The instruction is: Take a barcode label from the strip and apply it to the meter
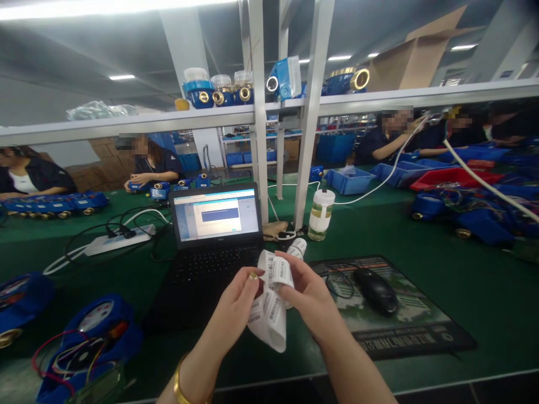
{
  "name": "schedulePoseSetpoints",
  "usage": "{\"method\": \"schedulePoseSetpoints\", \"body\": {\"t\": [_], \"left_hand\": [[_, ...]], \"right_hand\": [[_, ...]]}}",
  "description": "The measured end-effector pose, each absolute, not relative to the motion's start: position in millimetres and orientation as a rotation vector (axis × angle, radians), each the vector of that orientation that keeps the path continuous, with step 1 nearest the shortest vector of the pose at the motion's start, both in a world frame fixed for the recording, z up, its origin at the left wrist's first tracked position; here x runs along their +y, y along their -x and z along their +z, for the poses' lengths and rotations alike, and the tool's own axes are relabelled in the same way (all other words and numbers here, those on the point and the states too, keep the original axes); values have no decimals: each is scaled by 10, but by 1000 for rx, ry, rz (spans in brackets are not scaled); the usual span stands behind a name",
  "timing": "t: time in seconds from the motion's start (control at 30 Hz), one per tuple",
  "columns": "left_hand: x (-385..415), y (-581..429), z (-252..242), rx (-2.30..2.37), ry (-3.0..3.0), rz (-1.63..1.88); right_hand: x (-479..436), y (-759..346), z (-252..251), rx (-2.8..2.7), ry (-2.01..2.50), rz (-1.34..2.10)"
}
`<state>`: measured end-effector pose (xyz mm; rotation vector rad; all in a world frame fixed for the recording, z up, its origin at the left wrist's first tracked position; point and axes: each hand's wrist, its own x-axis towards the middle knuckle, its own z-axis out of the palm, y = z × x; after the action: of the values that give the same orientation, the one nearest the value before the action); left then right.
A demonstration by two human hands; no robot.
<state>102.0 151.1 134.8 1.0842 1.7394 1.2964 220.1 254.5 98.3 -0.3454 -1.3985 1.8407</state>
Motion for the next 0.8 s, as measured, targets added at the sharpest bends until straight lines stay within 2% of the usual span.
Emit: {"method": "schedulePoseSetpoints", "body": {"t": [0.1,0.23,0.33,0.43,0.53,0.7,0.8], "left_hand": [[1398,-1102,1234,1834,-1432,1367],[1313,-1178,1064,2152,-2284,1155],[1325,-1179,1028,2286,-2509,1098],[1349,-1145,1081,2307,-2305,1326],[1377,-1088,1168,2166,-1807,1571],[1445,-981,1243,1511,-769,1777],[1474,-960,1228,1252,-424,1763]], "right_hand": [[2616,-2169,925,-1236,458,1776],[2654,-2152,849,-1124,469,1773],[2642,-2136,783,-1035,458,1809],[2626,-2131,737,-959,435,1812],[2617,-2161,741,-893,366,1838],[2608,-2250,831,-812,317,1864],[2603,-2273,861,-808,301,1886]]}}
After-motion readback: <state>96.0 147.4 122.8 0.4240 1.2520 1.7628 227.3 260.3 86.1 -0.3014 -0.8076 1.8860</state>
